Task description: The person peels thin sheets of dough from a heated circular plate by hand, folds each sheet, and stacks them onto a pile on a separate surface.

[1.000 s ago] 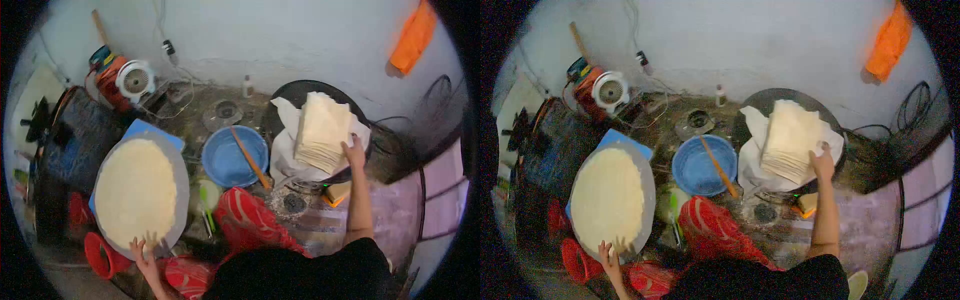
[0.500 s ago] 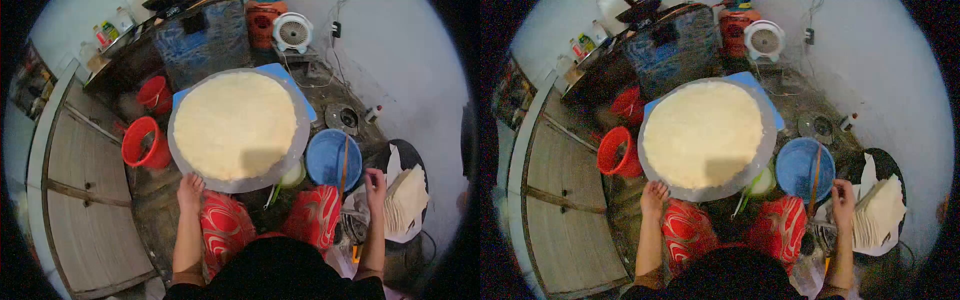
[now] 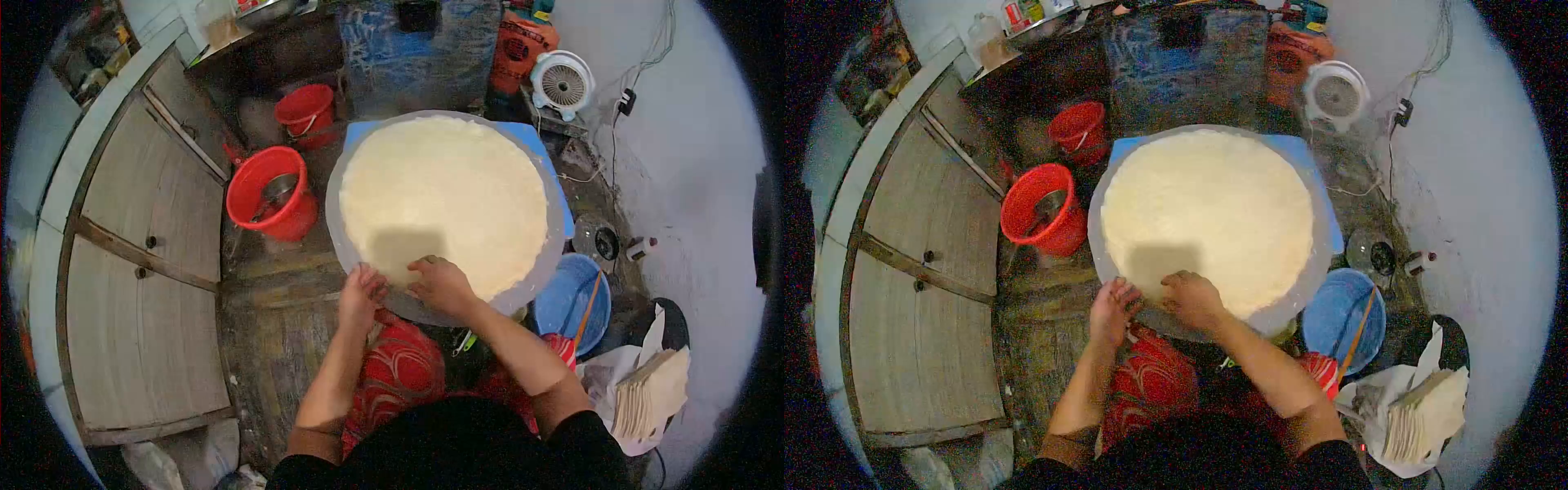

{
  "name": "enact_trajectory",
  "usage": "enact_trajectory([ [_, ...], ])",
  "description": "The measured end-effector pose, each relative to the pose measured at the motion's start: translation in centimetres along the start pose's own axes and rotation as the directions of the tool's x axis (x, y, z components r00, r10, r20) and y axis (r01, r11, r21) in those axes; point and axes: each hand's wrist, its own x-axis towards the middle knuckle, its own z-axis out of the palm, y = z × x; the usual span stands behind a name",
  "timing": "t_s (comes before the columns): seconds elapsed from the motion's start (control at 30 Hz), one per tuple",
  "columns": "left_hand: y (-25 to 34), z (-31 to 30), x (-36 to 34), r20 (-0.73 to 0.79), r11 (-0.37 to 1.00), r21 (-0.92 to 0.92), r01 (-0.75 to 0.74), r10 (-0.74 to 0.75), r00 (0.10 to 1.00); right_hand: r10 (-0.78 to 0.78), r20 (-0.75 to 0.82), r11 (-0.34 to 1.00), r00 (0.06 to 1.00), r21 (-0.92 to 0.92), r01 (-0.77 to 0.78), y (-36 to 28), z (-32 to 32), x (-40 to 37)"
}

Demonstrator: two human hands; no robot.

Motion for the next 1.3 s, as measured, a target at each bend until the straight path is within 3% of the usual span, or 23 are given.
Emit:
enact_trajectory([
  [0.13,0.7,0.2,0.1,0.044,1.0,-0.028,0.011,-0.009,0.999,0.008,-0.011,0.998,1.0,-0.063,-0.009,-1.1,1.5,2.3],
  [0.23,0.6,-0.2,0.4,0.082,1.0,-0.004,-0.013,0.013,0.997,0.08,0.058,0.994,0.995,0.064,-0.083,-0.3,1.7,3.0],
  [0.3,0.6,-0.4,0.4,0.074,0.992,0.113,-0.06,0.052,0.996,0.102,0.095,0.948,0.99,0.292,-0.126,1.5,2.5,3.2],
  [0.33,0.2,-0.7,0.6,0.066,0.993,0.105,-0.056,0.049,0.997,0.061,0.018,0.907,0.998,0.416,-0.063,2.4,3.2,3.4],
  [0.37,-0.3,-1.0,1.0,0.089,0.985,0.146,-0.089,0.077,0.993,0.057,0.027,0.909,0.998,0.413,-0.063,3.3,3.7,3.3],
  [0.43,-1.2,-1.3,1.3,0.108,0.976,0.181,-0.123,0.104,0.989,0.148,0.16,0.849,0.976,0.485,-0.208,2.7,2.3,3.7],
  [0.47,-1.8,-1.4,1.2,0.13,0.847,0.414,-0.333,0.307,0.943,0.144,0.148,0.863,0.978,0.466,-0.198,3.5,3.2,3.7],
  [0.5,-1.9,-1.2,0.9,0.198,0.622,0.61,-0.491,0.48,0.855,0.142,0.154,0.864,0.978,0.463,-0.198,3.1,2.9,3.8],
  [0.53,-1.8,-1.2,0.7,0.191,0.626,0.609,-0.487,0.48,0.856,0.141,0.171,0.859,0.975,0.468,-0.206,2.5,2.3,3.7],
  [0.6,-1.2,-0.8,-0.1,0.441,0.175,0.745,-0.643,0.594,0.673,0.134,0.193,0.856,0.972,0.471,-0.211,2.3,2.0,4.0],
  [0.63,-0.8,-0.4,-0.5,0.435,0.178,0.748,-0.639,0.597,0.675,0.132,0.234,0.804,0.963,0.544,-0.242,2.5,2.1,4.0],
  [0.7,-0.2,0.3,-1.0,0.625,-0.086,0.719,-0.69,0.513,0.588,0.122,0.276,0.744,0.953,0.61,-0.272,3.1,2.2,4.1],
  [0.83,-0.5,0.2,-0.4,0.657,-0.115,0.704,-0.701,0.48,0.581,0.085,0.255,0.76,0.963,0.609,-0.228,4.0,2.9,4.0],
  [0.9,-0.8,-0.1,-0.5,0.621,-0.195,0.773,-0.604,0.428,0.657,0.074,0.219,0.784,0.973,0.59,-0.192,3.9,2.7,4.0],
  [1.0,-1.0,0.1,-0.5,0.59,-0.181,0.794,-0.58,0.457,0.666,0.154,0.171,0.875,0.973,0.434,-0.215,2.5,1.6,4.4],
  [1.07,-0.6,0.7,-0.6,0.597,-0.222,0.797,-0.561,0.424,0.681,0.146,0.071,0.978,0.987,0.139,-0.155,1.4,1.1,4.8],
  [1.1,-0.3,1.1,-0.7,0.603,-0.264,0.797,-0.543,0.39,0.696,0.147,0.073,0.978,0.987,0.138,-0.156,1.5,0.9,5.0],
  [1.2,-0.1,1.6,-0.6,0.572,-0.253,0.82,-0.513,0.343,0.745,0.336,-0.177,0.931,0.925,0.212,-0.297,4.3,0.5,6.1],
  [1.23,-0.1,1.7,-0.6,0.574,-0.255,0.819,-0.514,0.345,0.743,0.434,-0.159,0.88,0.887,0.286,-0.38,6.3,0.3,6.6],
  [1.3,-0.2,1.8,-0.9,0.639,-0.357,0.768,-0.531,0.475,0.605,0.494,-0.251,0.865,0.832,0.231,-0.444,8.0,-1.1,7.3],
])
